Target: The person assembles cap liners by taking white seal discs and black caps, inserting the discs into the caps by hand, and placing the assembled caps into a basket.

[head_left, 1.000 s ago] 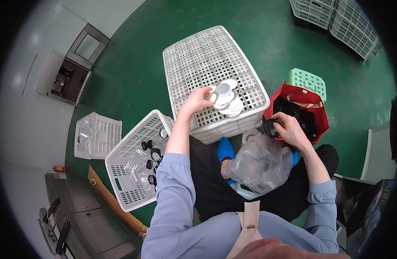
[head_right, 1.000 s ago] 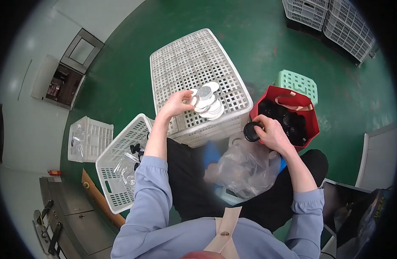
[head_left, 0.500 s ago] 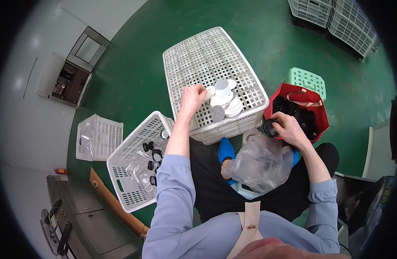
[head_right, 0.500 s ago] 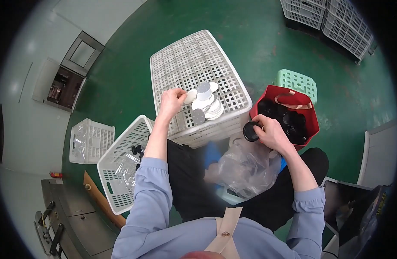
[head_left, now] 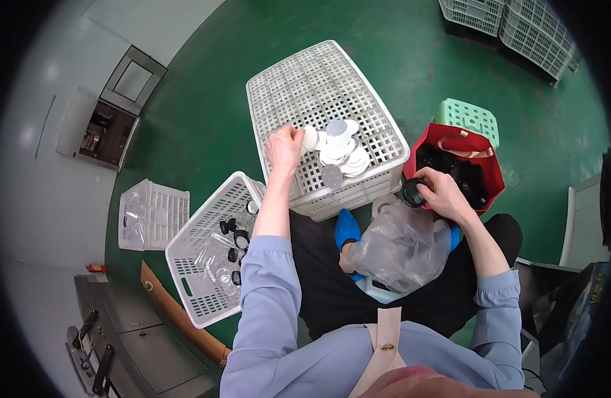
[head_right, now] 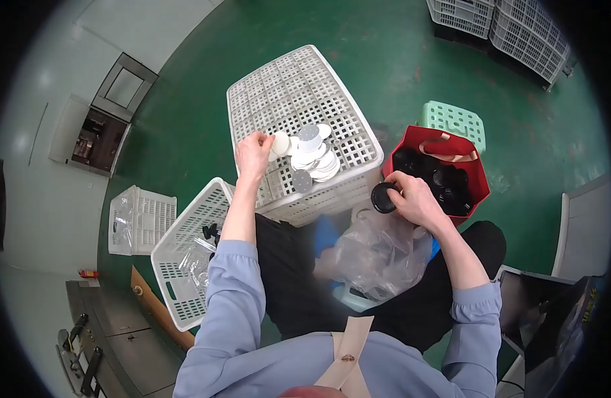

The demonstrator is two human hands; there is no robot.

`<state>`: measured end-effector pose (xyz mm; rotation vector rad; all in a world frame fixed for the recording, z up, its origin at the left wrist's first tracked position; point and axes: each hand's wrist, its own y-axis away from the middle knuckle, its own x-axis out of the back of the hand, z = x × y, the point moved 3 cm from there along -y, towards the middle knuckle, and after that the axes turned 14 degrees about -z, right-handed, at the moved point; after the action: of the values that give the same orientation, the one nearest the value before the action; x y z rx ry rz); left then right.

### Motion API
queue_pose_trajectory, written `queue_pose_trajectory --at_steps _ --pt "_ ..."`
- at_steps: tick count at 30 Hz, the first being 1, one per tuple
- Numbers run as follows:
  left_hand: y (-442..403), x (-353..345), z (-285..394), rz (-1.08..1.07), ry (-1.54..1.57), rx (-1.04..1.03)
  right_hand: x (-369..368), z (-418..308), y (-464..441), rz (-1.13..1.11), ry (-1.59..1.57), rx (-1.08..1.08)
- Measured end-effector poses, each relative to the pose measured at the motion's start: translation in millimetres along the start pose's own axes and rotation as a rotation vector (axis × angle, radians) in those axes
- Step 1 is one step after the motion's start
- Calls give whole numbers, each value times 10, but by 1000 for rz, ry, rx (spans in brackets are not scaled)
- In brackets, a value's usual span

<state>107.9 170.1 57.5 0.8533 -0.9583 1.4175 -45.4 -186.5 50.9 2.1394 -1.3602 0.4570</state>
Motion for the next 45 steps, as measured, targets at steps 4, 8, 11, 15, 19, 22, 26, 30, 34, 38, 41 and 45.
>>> queue_pose_trajectory --at_steps 4,8,11,15,19,22,26,30,34,38,41,45 --pt "12 56 28 49 -87 56 6 -34 9 -12 -7 -13" --pt "-42 15 -82 104 -164 91 -18 44 -3 15 -18 44" --pt "-1 53 -86 187 -85 45 5 2 9 -12 -46 0" --pt "156 -2 265 61 661 -154 -79 175 -59 5 -223 9" --pt "759 -562 934 -198 878 -223 -147 124 -131 -61 -367 -60" --pt "936 -622 1313 -265 696 -322 -239 92 -200 -66 -537 -3" --pt "947 -728 1471 -220 614 -398 -273 38 -244 -80 -725 44" --pt "925 -822 1486 -188 578 -414 -304 65 -262 -95 -842 36" --pt "903 -840 1511 -206 532 -402 -264 34 -257 -79 -865 40" --pt "939 -938 1542 -204 717 -434 -293 34 -256 -29 -653 66" --pt "923 -964 1493 -550 890 -179 -259 84 -271 85 -655 107" --pt "991 -926 1460 -956 1047 -31 -148 25 -190 136 -644 76"
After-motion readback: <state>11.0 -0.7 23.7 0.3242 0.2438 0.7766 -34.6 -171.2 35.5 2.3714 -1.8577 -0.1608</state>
